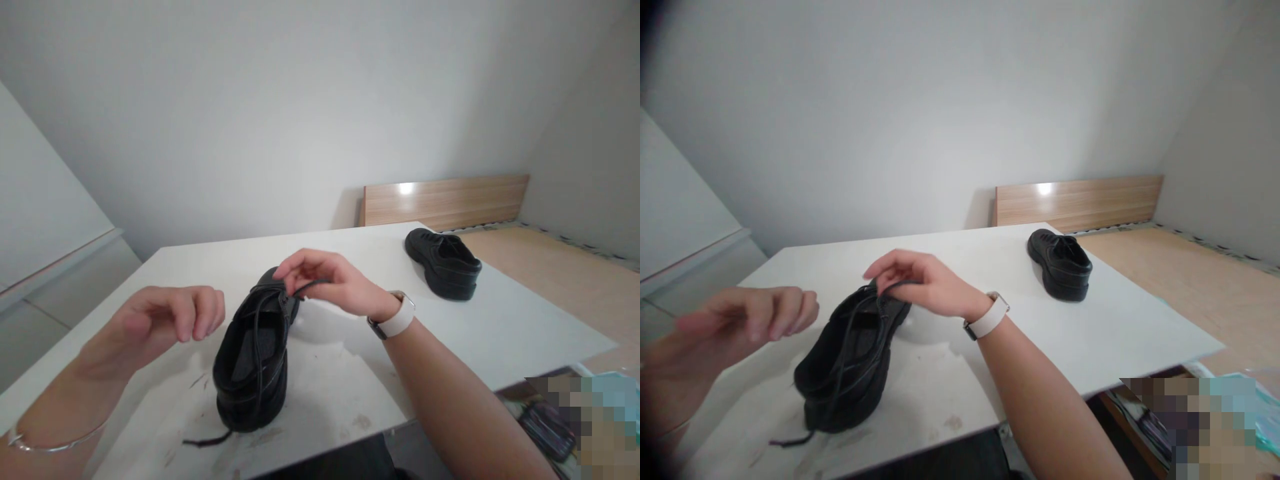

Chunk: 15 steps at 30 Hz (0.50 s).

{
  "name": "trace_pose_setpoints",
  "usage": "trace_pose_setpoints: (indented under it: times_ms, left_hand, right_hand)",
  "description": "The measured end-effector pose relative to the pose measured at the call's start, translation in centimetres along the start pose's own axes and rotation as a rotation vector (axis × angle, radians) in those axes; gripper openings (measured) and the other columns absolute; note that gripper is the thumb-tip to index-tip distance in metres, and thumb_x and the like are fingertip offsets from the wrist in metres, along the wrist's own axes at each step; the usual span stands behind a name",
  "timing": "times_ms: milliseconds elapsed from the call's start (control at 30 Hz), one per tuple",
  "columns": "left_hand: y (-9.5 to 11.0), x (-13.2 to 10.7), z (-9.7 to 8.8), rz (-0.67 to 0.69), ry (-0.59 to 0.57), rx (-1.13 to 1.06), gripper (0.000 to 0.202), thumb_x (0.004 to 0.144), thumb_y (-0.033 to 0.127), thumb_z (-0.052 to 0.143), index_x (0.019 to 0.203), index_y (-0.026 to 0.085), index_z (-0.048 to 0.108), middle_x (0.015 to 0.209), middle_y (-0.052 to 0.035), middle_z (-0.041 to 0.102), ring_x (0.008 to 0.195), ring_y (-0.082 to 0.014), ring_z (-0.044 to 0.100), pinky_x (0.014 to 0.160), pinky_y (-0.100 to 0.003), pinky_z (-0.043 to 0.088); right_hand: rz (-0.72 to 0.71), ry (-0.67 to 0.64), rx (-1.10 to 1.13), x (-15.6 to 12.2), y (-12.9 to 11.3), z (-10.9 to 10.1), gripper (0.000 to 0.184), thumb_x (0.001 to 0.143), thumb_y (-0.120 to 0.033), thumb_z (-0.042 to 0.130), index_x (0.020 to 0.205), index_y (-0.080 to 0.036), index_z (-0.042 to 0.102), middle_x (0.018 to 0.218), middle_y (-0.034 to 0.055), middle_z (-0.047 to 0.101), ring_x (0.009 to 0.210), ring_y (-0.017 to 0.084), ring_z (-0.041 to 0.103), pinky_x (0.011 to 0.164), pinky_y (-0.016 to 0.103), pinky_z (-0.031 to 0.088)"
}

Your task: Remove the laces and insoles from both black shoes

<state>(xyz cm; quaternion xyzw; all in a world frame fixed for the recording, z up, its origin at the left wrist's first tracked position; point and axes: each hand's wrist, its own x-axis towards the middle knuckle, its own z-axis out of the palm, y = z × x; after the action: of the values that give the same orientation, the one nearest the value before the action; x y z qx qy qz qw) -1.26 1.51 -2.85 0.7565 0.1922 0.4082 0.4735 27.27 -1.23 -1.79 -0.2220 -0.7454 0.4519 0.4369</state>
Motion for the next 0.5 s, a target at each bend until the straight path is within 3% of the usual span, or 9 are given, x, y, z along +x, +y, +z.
trace_pose_setpoints:
  times_ms: [67, 100, 167, 200, 233, 300, 400, 500]
  left_hand:
    - [-0.4, 0.3, 0.1, 0.009, 0.107, -0.118, 0.053, 0.087, 0.062, 0.06, 0.056, 0.019, 0.058, 0.054, -0.0021, 0.048, 0.055, -0.0158, 0.047, 0.054, -0.029, 0.044]
    - [-0.8, 0.5, 0.3, -0.011, 0.167, -0.144, 0.043, 0.09, 0.052, 0.063, 0.062, 0.019, 0.061, 0.058, -0.0013, 0.051, 0.059, -0.0152, 0.049, 0.058, -0.028, 0.044]
    - [-1.7, 0.8, 0.7, -0.114, 0.311, -0.021, 0.026, 0.089, 0.045, 0.068, 0.079, 0.02, 0.067, 0.075, -0.0015, 0.061, 0.073, -0.016, 0.056, 0.069, -0.027, 0.047]
    - [-2.2, 0.9, 1.0, -0.182, 0.324, 0.078, 0.023, 0.088, 0.044, 0.07, 0.09, 0.021, 0.069, 0.087, -0.0027, 0.066, 0.084, -0.0178, 0.06, 0.077, -0.027, 0.048]
    - [-2.7, 1.0, 1.3, -0.246, 0.307, 0.176, 0.028, 0.087, 0.046, 0.071, 0.101, 0.023, 0.07, 0.098, -0.0041, 0.069, 0.094, -0.0205, 0.061, 0.084, -0.029, 0.048]
    - [-3.7, 1.2, 1.9, -0.335, 0.227, 0.323, 0.041, 0.087, 0.054, 0.066, 0.115, 0.024, 0.067, 0.112, -0.0063, 0.069, 0.107, -0.0256, 0.061, 0.095, -0.036, 0.047]
    - [-4.6, 1.5, 2.5, -0.353, 0.162, 0.433, 0.047, 0.089, 0.061, 0.057, 0.115, 0.024, 0.069, 0.119, -0.0073, 0.069, 0.113, -0.0286, 0.061, 0.106, -0.042, 0.042]
    - [-4.5, 1.7, 2.6, -0.347, 0.178, 0.473, 0.047, 0.087, 0.062, 0.057, 0.108, 0.023, 0.073, 0.115, -0.0071, 0.071, 0.108, -0.0287, 0.064, 0.107, -0.042, 0.043]
  right_hand:
    - [-0.025, -0.266, 0.013, -0.4, -1.5, 0.4, 0.032, 0.086, -0.015, 0.055, 0.117, -0.016, 0.062, 0.103, 0.007, 0.067, 0.095, 0.017, 0.063, 0.086, 0.031, 0.05]
    - [-0.042, -0.337, 0.002, -0.6, -2.2, 0.5, 0.037, 0.087, -0.016, 0.057, 0.124, -0.017, 0.061, 0.112, 0.0087, 0.067, 0.103, 0.019, 0.062, 0.091, 0.032, 0.049]
    - [-0.075, -0.405, -0.025, -0.7, -3.1, 0.5, 0.049, 0.084, -0.022, 0.068, 0.132, -0.019, 0.058, 0.123, 0.0098, 0.066, 0.113, 0.022, 0.061, 0.094, 0.032, 0.048]
    - [-0.088, -0.405, -0.03, -0.7, -3.1, 0.4, 0.054, 0.082, -0.027, 0.073, 0.134, -0.02, 0.058, 0.126, 0.0097, 0.065, 0.116, 0.023, 0.059, 0.094, 0.032, 0.048]
    - [-0.096, -0.362, -0.028, -0.6, -2.7, 0.4, 0.053, 0.083, -0.033, 0.073, 0.133, -0.021, 0.059, 0.126, 0.0092, 0.065, 0.117, 0.024, 0.059, 0.094, 0.032, 0.048]
    - [-0.082, -0.132, -0.057, -0.1, -1.1, 0.5, 0.038, 0.092, -0.037, 0.063, 0.126, -0.021, 0.063, 0.121, 0.0081, 0.066, 0.113, 0.022, 0.061, 0.092, 0.032, 0.049]
    - [0.073, 0.261, -0.347, 0.7, 2.8, 1.0, 0.02, 0.097, -0.026, 0.057, 0.11, -0.017, 0.069, 0.11, 0.0087, 0.067, 0.097, 0.018, 0.063, 0.086, 0.031, 0.05]
    - [0.228, 0.303, -0.588, 1.1, 5.9, 1.7, 0.011, 0.092, -0.018, 0.065, 0.1, -0.015, 0.072, 0.101, 0.0092, 0.066, 0.086, 0.017, 0.062, 0.08, 0.031, 0.051]
